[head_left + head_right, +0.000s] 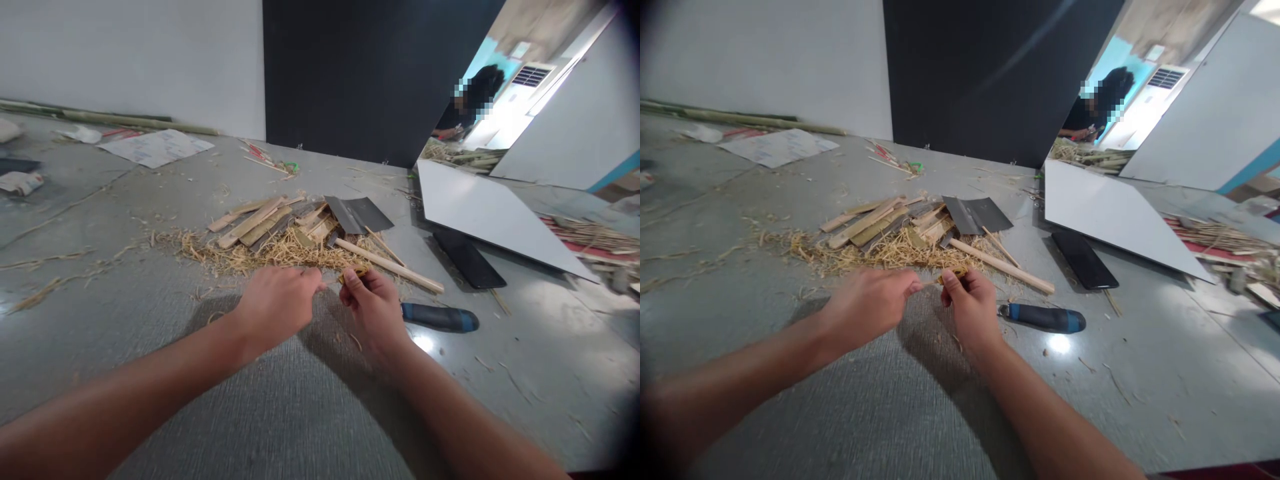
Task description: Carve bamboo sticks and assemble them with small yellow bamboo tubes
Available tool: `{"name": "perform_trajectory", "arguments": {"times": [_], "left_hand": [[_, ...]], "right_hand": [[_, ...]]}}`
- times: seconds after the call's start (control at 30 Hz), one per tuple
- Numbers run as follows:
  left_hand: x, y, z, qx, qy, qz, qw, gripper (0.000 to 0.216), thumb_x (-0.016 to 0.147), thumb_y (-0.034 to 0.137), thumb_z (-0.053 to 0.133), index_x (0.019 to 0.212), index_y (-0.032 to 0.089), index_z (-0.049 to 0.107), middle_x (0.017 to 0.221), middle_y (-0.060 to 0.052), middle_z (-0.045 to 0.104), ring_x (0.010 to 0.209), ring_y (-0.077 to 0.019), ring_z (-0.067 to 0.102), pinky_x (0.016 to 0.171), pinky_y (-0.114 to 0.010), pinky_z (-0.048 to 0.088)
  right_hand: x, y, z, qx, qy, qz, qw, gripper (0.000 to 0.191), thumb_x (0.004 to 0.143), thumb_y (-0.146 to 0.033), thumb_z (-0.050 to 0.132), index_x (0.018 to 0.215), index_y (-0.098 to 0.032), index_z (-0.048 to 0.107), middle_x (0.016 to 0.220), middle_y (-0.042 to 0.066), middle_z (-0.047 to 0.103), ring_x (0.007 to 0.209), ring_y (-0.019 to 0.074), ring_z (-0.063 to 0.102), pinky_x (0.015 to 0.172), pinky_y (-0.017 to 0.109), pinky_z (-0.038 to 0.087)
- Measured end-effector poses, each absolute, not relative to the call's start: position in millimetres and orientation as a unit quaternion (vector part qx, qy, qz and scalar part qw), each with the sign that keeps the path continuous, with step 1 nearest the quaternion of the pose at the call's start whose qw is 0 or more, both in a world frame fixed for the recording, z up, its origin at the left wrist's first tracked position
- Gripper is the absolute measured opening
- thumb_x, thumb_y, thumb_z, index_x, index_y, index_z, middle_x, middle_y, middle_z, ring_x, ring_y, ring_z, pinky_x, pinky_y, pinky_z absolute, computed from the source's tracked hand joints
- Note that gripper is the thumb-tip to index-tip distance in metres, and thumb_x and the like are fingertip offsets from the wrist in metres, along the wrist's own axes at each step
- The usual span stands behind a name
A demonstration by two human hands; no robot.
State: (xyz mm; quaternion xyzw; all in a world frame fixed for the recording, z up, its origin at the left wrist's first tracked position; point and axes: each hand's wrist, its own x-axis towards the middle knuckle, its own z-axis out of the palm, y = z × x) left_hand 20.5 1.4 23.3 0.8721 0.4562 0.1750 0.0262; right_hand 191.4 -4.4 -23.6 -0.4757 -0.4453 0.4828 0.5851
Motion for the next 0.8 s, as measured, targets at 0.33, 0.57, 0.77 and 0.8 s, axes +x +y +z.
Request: {"name": "perform_trajectory", "arguments": {"times": [0.33,0.57,0.77,0.8], "left_hand": [[22,8,32,0.528,0.447,0.148,0.706,0.024,0.091,0.035,0.044,0.078,0.017,0.052,0.054,0.005,0.047,0.037,-0.0053,0.025,0.040,-0.022,0.019],[23,-1,27,0.833,0.491,0.219,0.132,0.028,0.092,0.029,0.046,0.074,0.017,0.064,0.062,-0.004,0.065,0.056,-0.0155,0.056,0.052,-0.027,0.034],[22,-10,24,0.882,0.336,0.223,-0.243,0.022,0.090,0.010,0.045,0.079,0.013,0.063,0.063,-0.004,0.064,0.057,-0.0180,0.059,0.055,-0.031,0.039],[22,-10,24,0.879,0.323,0.228,-0.267,0.022,0.090,0.011,0.044,0.079,0.013,0.063,0.062,-0.004,0.063,0.056,-0.0175,0.058,0.054,-0.031,0.039]], "right_hand": [[190,-6,-22,-0.435,-0.467,0.474,0.607,0.018,0.083,-0.037,0.066,0.078,-0.021,0.060,0.060,-0.004,0.051,0.053,0.0100,0.045,0.052,0.025,0.036],[192,-7,-20,-0.452,-0.455,0.460,0.614,0.021,0.081,-0.040,0.068,0.079,-0.021,0.060,0.060,-0.004,0.052,0.054,0.0102,0.045,0.053,0.026,0.036],[186,-10,-12,-0.440,-0.386,0.530,0.614,0.027,0.075,-0.039,0.074,0.068,-0.019,0.058,0.058,-0.004,0.050,0.054,0.0092,0.044,0.052,0.025,0.035],[185,-9,-11,-0.436,-0.363,0.550,0.613,0.028,0.072,-0.038,0.076,0.067,-0.018,0.058,0.059,-0.004,0.050,0.054,0.0088,0.044,0.052,0.024,0.035]]}}
